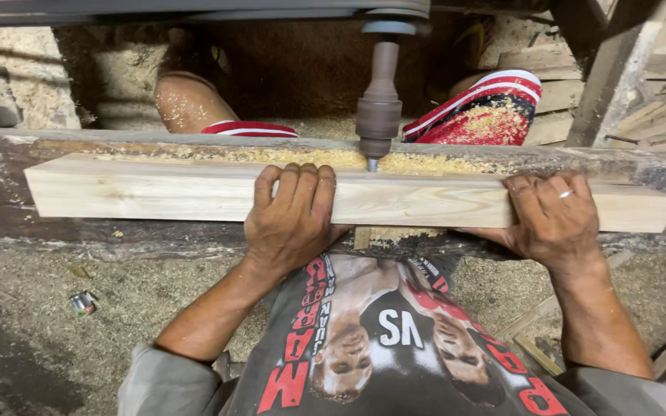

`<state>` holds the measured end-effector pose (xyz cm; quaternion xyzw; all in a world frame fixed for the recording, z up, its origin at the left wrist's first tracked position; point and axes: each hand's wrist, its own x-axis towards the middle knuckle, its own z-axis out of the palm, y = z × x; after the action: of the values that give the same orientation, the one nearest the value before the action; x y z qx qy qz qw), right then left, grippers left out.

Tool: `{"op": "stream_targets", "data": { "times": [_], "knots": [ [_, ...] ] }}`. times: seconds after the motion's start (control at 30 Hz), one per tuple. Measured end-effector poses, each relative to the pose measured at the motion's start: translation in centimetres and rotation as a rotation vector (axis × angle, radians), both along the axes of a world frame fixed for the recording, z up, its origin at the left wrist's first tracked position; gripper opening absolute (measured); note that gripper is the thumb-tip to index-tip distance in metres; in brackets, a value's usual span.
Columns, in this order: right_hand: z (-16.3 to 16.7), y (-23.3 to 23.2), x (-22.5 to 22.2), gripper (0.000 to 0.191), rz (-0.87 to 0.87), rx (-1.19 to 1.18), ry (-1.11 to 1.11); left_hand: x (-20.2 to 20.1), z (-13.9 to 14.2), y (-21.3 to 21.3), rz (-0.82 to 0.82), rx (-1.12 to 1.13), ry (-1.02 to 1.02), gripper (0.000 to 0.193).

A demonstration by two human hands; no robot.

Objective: The person holds a long wooden slat on a drill press table and drills a series of holes along its length, repositioning the wood between holes and brushing away sawdust. They briefly lift and flip the slat to drill from the other side, then continue drilling more holes along the board.

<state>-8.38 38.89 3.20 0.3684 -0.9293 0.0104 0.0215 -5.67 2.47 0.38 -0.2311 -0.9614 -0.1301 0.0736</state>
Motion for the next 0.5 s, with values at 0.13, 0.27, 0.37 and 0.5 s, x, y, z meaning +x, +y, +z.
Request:
{"op": "stream_targets", "data": {
  "times": [0.13,0.27,0.37,0.5],
  "knots": [
    [0.03,-0.12,0.46,0.070,-0.040,-0.011,-0.010,-0.02,0.41,-0.10,0.034,0.015,0.001,0.061],
    [0.76,-0.42,0.49,0.070,-0.055,0.003,-0.021,-0.18,0.33,-0.03,0.033,0.048,-0.019,0.063],
    [0.83,-0.42,0.37,0.070,-0.057,-0.027,-0.047,-0.16,0.18,-0.11,0.005,0.061,-0.067,0.066],
    [0.34,-0.37,-0.12,0.073,-0.062,-0.020,-0.089,0.02,0.26,-0.30,0.000,0.058,-0.099,0.070]
  ]
}}
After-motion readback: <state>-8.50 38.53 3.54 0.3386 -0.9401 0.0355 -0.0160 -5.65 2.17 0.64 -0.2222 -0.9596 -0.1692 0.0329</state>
